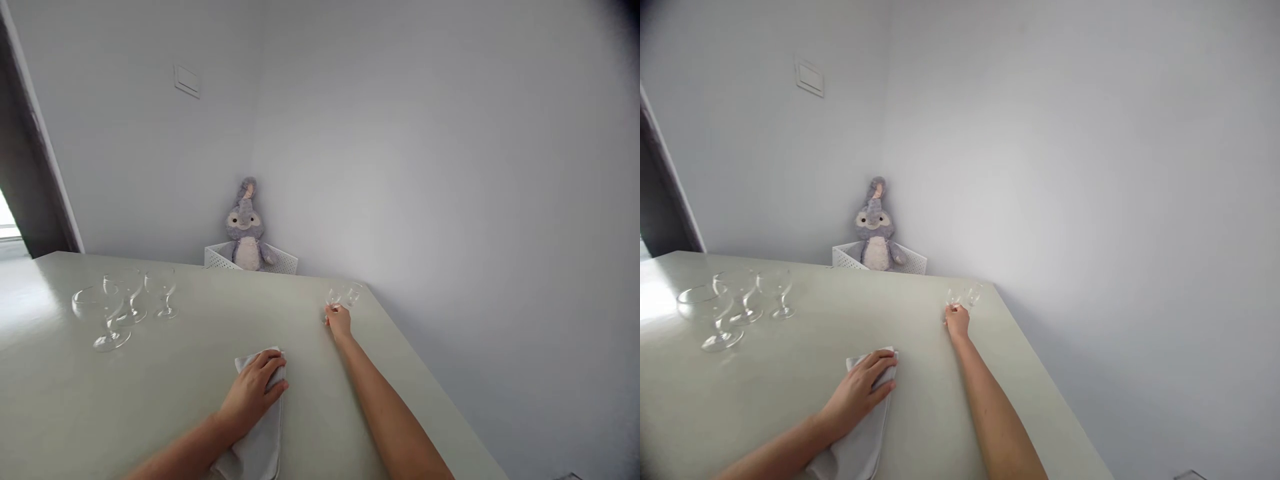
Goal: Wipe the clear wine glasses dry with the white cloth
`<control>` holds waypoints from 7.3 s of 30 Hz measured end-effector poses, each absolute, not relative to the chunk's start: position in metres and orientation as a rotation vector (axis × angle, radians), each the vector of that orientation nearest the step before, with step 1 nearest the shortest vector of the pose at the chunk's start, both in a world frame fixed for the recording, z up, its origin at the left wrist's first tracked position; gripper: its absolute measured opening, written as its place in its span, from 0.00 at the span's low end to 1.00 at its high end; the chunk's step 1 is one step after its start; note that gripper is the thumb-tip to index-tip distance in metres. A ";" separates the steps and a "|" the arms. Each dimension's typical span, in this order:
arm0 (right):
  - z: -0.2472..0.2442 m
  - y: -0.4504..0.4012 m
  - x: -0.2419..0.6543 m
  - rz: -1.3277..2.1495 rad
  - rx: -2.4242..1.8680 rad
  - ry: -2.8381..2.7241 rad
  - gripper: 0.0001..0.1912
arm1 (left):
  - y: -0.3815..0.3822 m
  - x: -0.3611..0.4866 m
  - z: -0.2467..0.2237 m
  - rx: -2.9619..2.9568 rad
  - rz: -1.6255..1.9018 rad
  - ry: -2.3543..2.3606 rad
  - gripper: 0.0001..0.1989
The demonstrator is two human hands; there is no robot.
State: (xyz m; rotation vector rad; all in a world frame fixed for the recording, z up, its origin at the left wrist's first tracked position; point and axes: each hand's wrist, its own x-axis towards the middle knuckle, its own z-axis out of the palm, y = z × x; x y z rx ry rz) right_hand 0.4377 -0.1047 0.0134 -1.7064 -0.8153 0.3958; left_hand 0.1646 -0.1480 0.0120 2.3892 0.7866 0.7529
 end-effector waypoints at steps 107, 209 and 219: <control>0.049 -0.222 0.283 1.388 -0.876 -0.787 0.14 | -0.160 0.142 0.063 1.540 1.041 0.362 0.20; 0.078 -0.222 0.317 0.909 -1.286 -1.669 0.16 | -0.116 0.126 0.052 2.912 0.793 0.581 0.16; 0.052 -0.208 0.343 -0.020 -1.364 -2.121 0.27 | -0.116 0.130 0.052 2.395 0.591 0.685 0.18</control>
